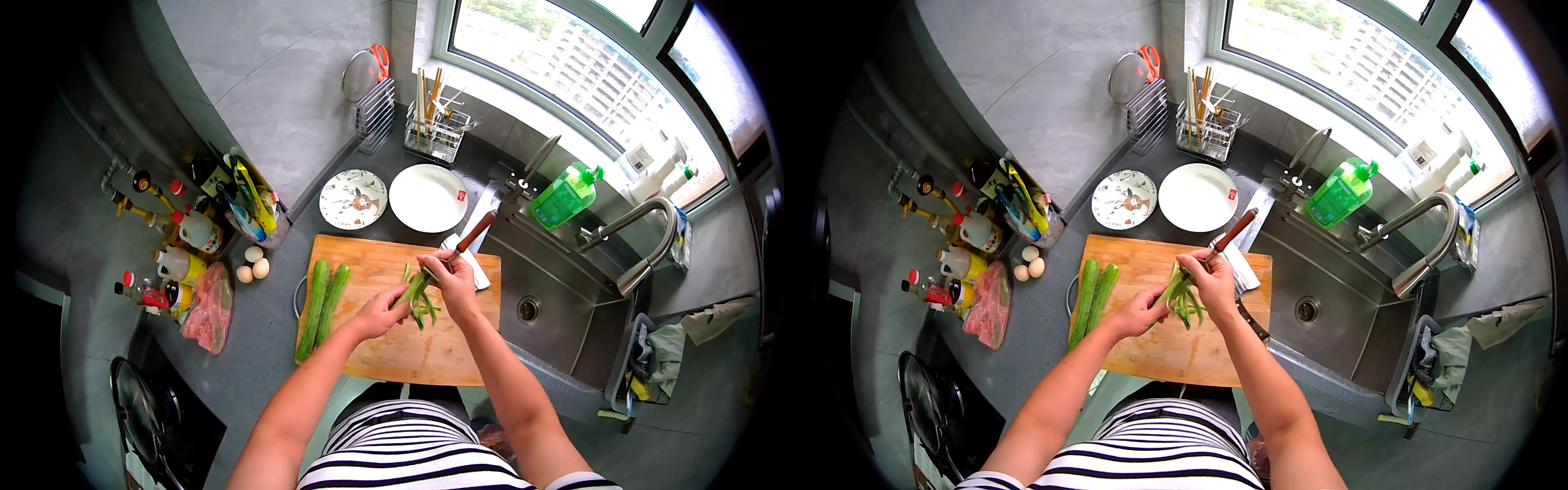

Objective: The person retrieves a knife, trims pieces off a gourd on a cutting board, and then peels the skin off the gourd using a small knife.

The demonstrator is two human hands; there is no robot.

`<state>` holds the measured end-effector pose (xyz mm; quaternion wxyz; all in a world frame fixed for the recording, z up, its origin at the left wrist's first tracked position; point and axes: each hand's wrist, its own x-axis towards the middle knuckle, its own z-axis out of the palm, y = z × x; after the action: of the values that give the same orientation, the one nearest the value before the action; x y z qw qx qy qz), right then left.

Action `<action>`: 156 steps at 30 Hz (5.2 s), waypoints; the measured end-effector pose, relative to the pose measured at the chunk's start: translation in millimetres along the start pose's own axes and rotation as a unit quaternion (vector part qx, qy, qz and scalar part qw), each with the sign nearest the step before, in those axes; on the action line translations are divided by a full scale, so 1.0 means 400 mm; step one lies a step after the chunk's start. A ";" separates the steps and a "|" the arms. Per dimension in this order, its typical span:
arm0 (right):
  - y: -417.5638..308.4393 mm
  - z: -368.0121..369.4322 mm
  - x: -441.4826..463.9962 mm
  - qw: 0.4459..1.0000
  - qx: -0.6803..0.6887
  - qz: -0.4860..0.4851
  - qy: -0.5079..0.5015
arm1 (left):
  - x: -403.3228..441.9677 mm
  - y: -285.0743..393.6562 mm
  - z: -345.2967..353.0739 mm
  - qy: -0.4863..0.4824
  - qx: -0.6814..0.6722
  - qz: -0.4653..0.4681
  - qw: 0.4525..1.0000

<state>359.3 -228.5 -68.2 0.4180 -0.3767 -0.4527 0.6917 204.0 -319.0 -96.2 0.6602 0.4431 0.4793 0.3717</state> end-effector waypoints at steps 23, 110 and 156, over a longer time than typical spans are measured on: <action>0.101 -0.140 -0.007 0.901 -0.401 -0.156 0.052 | -0.028 -0.013 -0.020 0.091 0.020 0.021 0.995; 0.013 -0.083 0.029 0.986 -0.095 -0.002 -0.139 | -0.067 0.067 0.128 -0.044 -0.261 -0.135 0.955; 0.034 -0.045 0.013 0.992 -0.023 0.086 -0.092 | -0.077 0.025 0.087 -0.040 -0.225 -0.105 0.968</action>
<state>370.4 -221.6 -87.4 0.3047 -0.3582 -0.4715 0.7460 228.5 -351.7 -72.3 0.7968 0.2450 0.4004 0.3805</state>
